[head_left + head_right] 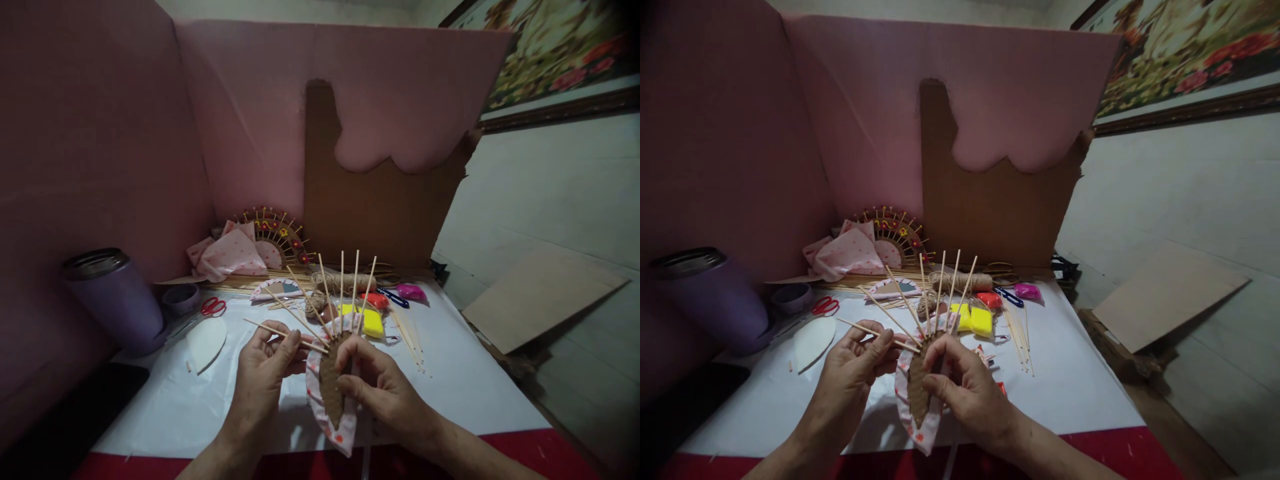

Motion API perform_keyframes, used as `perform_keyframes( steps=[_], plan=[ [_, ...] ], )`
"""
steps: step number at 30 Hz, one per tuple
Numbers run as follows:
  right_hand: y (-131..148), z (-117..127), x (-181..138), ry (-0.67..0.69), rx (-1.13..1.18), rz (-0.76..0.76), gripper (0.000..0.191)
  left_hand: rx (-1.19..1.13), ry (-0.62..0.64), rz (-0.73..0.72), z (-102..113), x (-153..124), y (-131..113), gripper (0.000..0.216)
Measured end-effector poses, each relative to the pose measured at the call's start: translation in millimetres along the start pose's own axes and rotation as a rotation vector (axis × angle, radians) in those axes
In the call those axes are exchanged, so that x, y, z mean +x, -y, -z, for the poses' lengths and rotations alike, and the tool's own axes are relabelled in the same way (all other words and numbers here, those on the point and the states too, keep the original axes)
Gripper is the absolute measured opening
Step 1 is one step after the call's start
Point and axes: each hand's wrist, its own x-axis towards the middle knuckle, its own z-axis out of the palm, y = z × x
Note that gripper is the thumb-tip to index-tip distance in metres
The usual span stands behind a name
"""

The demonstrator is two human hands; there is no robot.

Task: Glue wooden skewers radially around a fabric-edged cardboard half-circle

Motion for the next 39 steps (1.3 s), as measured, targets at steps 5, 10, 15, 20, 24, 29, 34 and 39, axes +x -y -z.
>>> perform_keyframes(
  steps=[5,10,15,20,24,29,34,39],
  plan=[
    [2,0,1,-0.002,-0.01,0.016,0.011,0.006,-0.005,0.0,3,0,3,0.022],
    [2,-1,1,0.003,0.027,0.005,0.012,0.004,-0.001,-0.003,2,1,2,0.021],
    [4,0,1,-0.002,-0.004,0.013,0.01,-0.018,-0.002,-0.003,0,1,-1,0.023],
    [7,-1,2,-0.005,-0.026,0.094,0.006,-0.023,-0.032,0.012,-1,2,-1,0.027],
    [7,-2,1,-0.026,-0.015,0.076,0.007,-0.015,-0.052,0.022,1,3,0,0.028],
    [3,-4,-1,-0.153,0.023,0.112,0.01,-0.023,-0.064,0.004,5,5,0,0.027],
    [5,-5,2,-0.26,0.278,0.086,0.033,-0.027,-0.069,0.003,3,4,-4,0.027],
    [15,-5,6,-0.159,0.372,-0.033,0.042,-0.045,-0.07,-0.016,0,1,-4,0.027]
  ],
)
